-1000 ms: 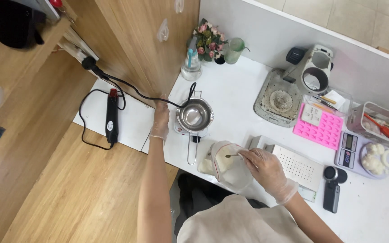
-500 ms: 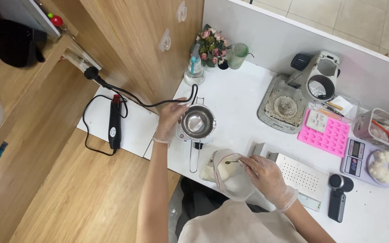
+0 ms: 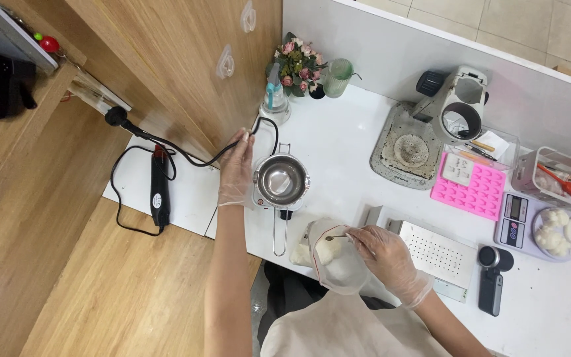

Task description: Scooping wax flakes from a bag into a small melting pot using a small spatula.

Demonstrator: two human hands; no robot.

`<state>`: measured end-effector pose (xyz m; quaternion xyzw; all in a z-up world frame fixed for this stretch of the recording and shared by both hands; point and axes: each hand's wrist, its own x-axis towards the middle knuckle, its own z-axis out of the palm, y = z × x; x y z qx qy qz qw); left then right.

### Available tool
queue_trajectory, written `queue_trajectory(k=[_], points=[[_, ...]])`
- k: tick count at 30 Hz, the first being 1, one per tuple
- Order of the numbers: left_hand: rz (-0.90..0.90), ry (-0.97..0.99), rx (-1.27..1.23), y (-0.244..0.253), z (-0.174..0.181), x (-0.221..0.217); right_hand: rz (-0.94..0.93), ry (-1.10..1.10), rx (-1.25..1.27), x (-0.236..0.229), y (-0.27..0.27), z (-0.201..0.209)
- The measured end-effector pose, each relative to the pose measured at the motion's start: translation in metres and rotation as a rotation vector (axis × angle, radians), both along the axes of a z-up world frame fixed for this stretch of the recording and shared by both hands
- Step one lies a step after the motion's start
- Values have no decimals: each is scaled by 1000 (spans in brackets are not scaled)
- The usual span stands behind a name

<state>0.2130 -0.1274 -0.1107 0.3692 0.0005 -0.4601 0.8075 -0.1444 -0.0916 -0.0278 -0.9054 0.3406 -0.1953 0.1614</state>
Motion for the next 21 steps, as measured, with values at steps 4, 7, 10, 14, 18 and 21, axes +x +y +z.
queue_trajectory(k=[4, 7, 10, 14, 18, 21], points=[[165, 170, -70, -9, -14, 4, 25, -36, -3, 6, 0, 9], [335, 140, 141, -20, -21, -4, 20, -20, -15, 7, 1, 10], [589, 158, 205, -40, -50, -3, 18, -25, -2, 6, 1, 10], [688, 319, 298, -49, -56, 1, 13, -27, -11, 5, 2, 13], [516, 522, 230, -43, -59, 13, 29, -28, -13, 6, 2, 14], [188, 213, 260, -37, -89, 30, 44, -36, 23, 6, -1, 15]])
